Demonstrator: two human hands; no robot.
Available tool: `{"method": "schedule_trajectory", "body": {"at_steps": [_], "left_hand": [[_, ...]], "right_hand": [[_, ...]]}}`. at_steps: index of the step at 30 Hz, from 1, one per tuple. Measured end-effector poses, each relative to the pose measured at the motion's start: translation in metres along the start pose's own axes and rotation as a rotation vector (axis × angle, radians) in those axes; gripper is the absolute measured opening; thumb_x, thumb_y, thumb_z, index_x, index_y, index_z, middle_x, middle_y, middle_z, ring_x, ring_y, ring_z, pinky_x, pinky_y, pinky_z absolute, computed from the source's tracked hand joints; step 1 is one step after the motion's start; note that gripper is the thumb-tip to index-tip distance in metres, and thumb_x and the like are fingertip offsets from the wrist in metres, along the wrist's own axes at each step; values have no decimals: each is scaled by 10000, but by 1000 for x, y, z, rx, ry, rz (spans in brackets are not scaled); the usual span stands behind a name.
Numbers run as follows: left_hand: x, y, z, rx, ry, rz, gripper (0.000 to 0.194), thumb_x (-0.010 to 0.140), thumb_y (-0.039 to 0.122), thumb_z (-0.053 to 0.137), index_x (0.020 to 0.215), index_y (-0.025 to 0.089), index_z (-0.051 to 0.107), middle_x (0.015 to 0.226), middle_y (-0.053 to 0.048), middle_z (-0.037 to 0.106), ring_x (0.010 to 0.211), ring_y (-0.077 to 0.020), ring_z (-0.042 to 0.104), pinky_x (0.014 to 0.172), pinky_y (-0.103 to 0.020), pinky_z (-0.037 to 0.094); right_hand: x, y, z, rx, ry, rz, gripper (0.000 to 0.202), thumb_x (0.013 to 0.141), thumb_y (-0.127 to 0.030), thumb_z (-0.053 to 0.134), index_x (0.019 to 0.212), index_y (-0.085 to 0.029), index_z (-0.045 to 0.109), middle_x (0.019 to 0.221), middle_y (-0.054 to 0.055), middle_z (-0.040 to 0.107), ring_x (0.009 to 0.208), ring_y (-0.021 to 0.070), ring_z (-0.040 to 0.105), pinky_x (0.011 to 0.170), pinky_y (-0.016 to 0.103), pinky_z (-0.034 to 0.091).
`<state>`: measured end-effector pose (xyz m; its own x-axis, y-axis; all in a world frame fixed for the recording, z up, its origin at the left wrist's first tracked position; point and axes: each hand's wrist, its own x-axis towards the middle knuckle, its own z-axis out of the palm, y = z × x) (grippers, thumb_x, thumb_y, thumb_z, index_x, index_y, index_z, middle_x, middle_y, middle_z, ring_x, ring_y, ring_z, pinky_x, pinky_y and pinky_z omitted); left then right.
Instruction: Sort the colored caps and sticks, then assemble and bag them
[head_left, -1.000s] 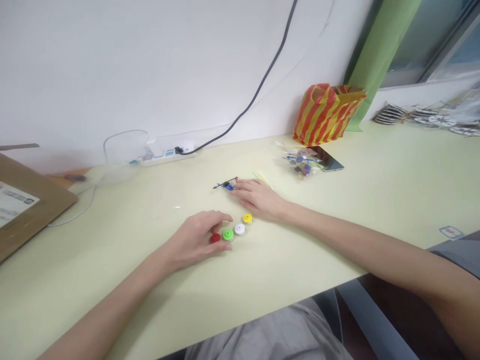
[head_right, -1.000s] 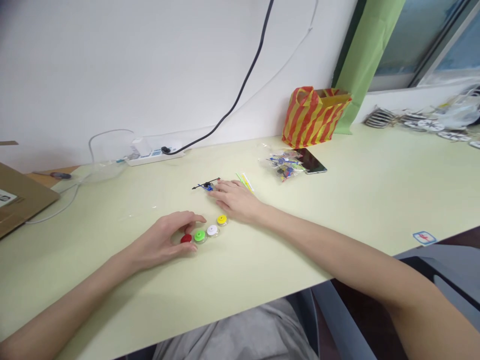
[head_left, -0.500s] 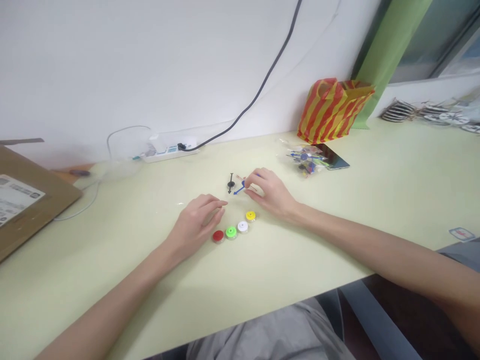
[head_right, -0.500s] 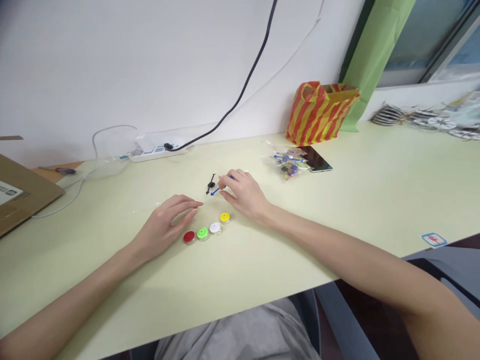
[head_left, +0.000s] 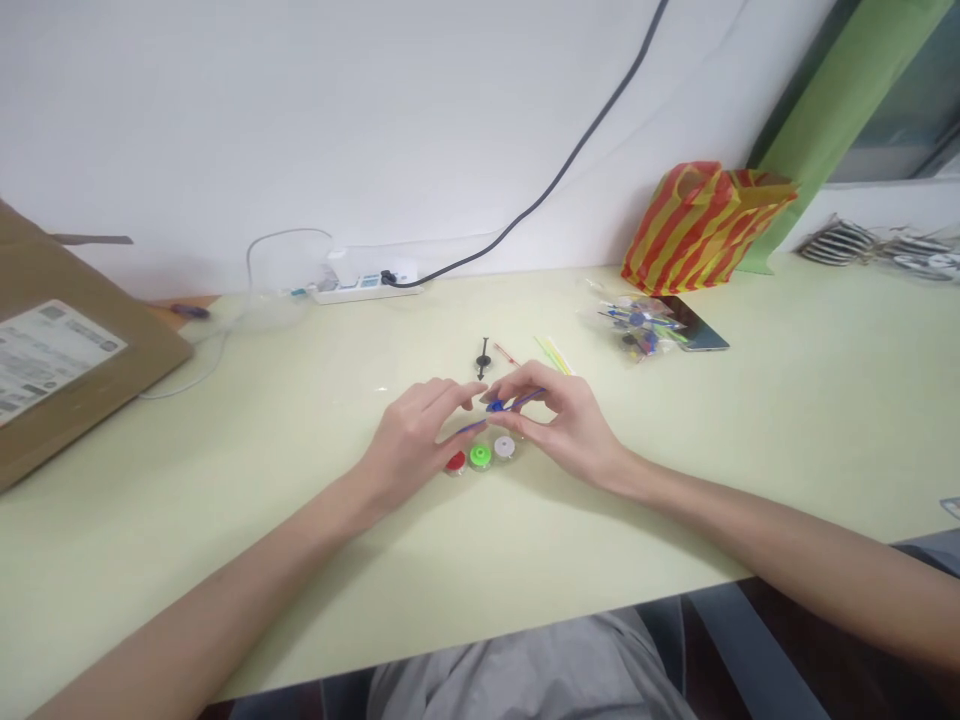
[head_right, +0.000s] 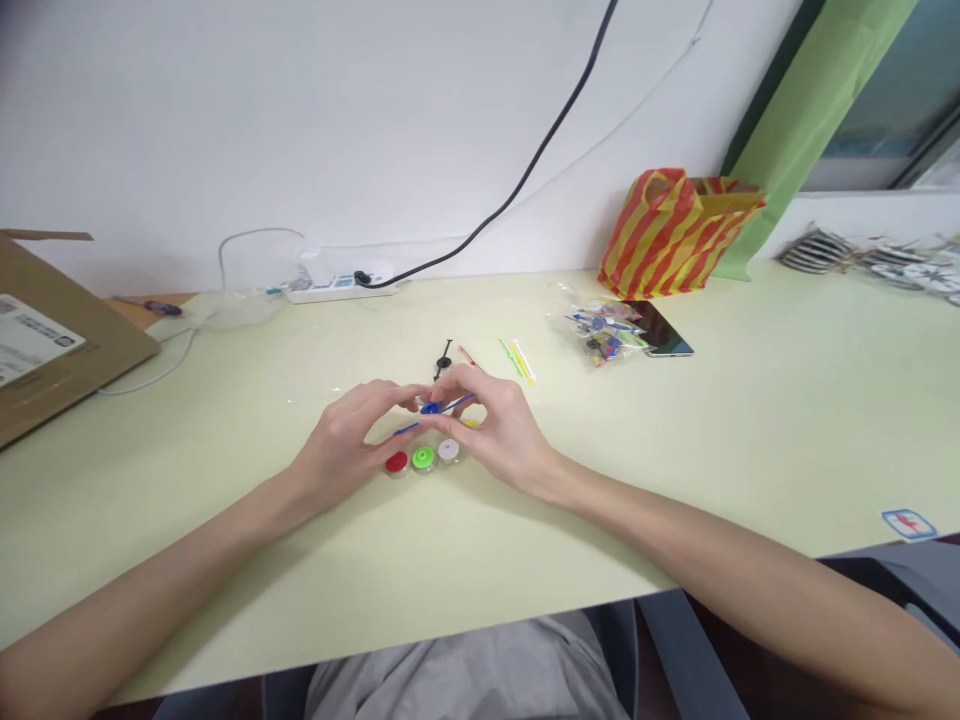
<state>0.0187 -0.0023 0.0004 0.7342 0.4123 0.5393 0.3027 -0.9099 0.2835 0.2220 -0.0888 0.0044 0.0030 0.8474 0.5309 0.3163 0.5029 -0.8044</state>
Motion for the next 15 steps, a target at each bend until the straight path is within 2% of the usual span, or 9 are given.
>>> {"method": "schedule_trajectory", "body": {"at_steps": [2, 4, 7, 9, 11, 13, 15], "left_hand": [[0, 3, 0, -19, 39, 31, 180, 1017, 325, 561, 1120, 208, 651, 945, -54, 725, 859, -189, 669, 784, -334, 504], [-1, 4, 0, -57, 71, 46, 174, 1015, 325, 562, 1097, 199, 652, 926, -59, 730, 847, -186, 677, 772, -328, 516], [-1, 5, 1, -119, 66, 26, 205, 1001, 335, 588, 1149, 203, 637, 941, -53, 728, 846, -178, 686, 769, -316, 533], [-2, 6, 2, -170, 47, -25, 183, 986, 319, 604, 1130, 211, 639, 934, -35, 722, 828, -165, 683, 757, -303, 544], [-2, 8, 3, -254, 14, -112, 148, 957, 300, 632, 1078, 218, 646, 928, -17, 708, 796, -151, 672, 684, -269, 551], [-1, 10, 4, -341, -9, -192, 131, 920, 277, 659, 1036, 218, 645, 921, -6, 689, 767, -141, 656, 590, -231, 531], [-1, 12, 4, -362, -12, -221, 94, 900, 231, 650, 991, 214, 639, 894, 3, 672, 752, -134, 643, 571, -218, 512]], "right_hand": [[0, -1, 0, 62, -3, 77, 267, 878, -440, 754, 913, -214, 616, 945, 46, 720, 870, 191, 709, 749, 341, 592], [1, 0, 0, 79, -5, 116, 288, 860, -456, 767, 882, -208, 623, 925, 43, 710, 852, 188, 699, 708, 324, 583], [2, 3, 0, -3, -19, 82, 283, 875, -452, 749, 814, -206, 622, 881, 37, 660, 850, 182, 649, 652, 291, 534], [1, 6, 1, -42, -25, 56, 260, 886, -438, 738, 839, -214, 614, 889, 33, 628, 846, 178, 623, 629, 280, 513], [0, 7, 2, -50, -14, 24, 223, 896, -398, 734, 978, -234, 608, 967, 39, 626, 876, 180, 624, 668, 293, 532], [-2, 6, 2, -98, -17, -63, 230, 927, -328, 703, 1112, -255, 587, 1048, 53, 624, 946, 192, 623, 786, 338, 555], [-3, 5, 2, -208, -65, -196, 159, 976, -249, 621, 1133, -263, 605, 1063, 66, 609, 992, 202, 608, 872, 377, 542]]}}
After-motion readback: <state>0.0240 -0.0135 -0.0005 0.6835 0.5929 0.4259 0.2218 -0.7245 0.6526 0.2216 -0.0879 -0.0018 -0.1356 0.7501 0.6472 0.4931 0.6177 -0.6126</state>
